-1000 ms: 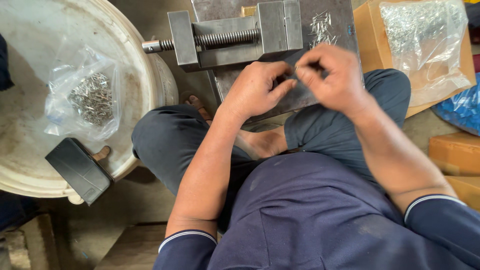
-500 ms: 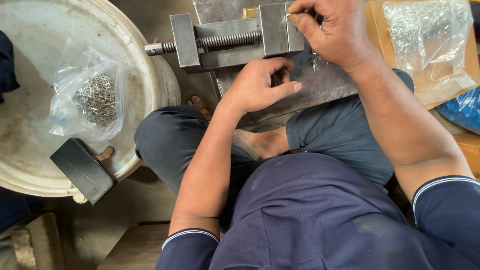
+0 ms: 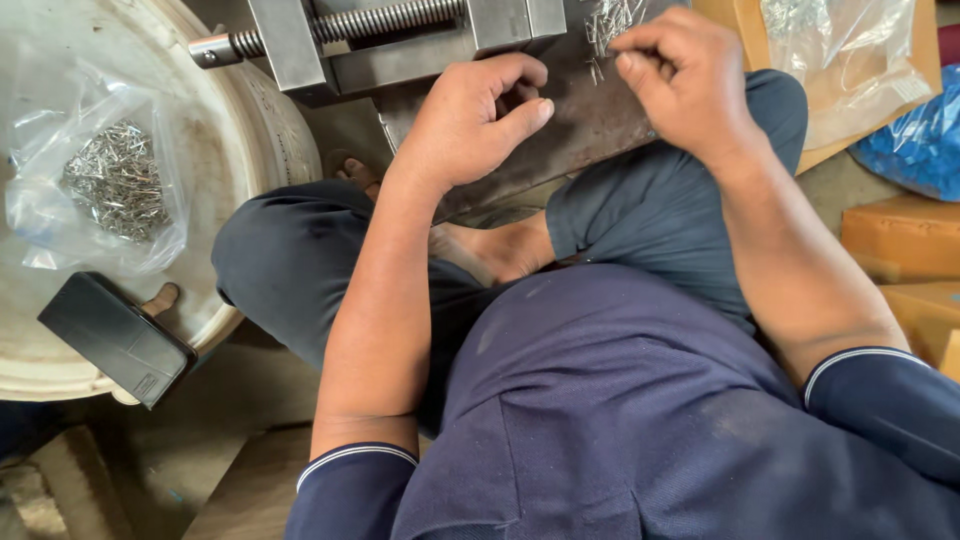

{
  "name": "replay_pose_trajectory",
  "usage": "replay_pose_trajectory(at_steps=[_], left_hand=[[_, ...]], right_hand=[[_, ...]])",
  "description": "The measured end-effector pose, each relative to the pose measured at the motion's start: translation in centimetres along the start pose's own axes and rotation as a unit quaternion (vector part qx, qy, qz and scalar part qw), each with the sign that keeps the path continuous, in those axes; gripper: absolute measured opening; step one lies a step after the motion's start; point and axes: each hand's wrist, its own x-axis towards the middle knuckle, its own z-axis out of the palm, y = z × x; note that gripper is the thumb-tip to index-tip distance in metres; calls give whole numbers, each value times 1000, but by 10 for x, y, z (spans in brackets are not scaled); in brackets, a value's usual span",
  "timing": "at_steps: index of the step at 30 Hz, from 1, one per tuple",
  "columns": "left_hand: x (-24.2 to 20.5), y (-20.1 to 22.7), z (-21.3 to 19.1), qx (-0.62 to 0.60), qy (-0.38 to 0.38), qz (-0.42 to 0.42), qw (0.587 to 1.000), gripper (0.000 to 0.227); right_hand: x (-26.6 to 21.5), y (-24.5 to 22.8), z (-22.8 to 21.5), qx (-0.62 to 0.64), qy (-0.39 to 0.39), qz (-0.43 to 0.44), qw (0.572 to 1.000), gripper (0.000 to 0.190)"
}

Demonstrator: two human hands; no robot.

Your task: The person sits on the floor and uses a bench vise to assemble small metal components. They pick up individual pieces from a pile, place them into the vise jaws, and tighten the screw mechanism to secure them.

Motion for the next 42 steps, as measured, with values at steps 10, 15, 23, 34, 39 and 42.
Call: replay_pose_trajectory(at_steps=[10,15,23,34,39,42], left_hand=[[0,8,1,-5,3,-13,1000,29],[0,10,1,5,-6,-47,999,30],[-1,11,-1,-3,-2,-23,1000,28],[-1,11,0,8,1,-15,1000,29],[-1,12,0,16,2,-11,1000,29],[0,14,0,15,0,-20,1000,29]], right_hand=[[7,-8,8,-105,-4,-36,994,13],[9,-11,11,-113,-1,-26,993,12],[8,-11,15,-81,12,-1,997,10],[7,-7,10,-52,-12,14,998,11],[11,-9,12,-73,-12,-14,997,11],[11,-10,19,-133,18,-55,989,7]])
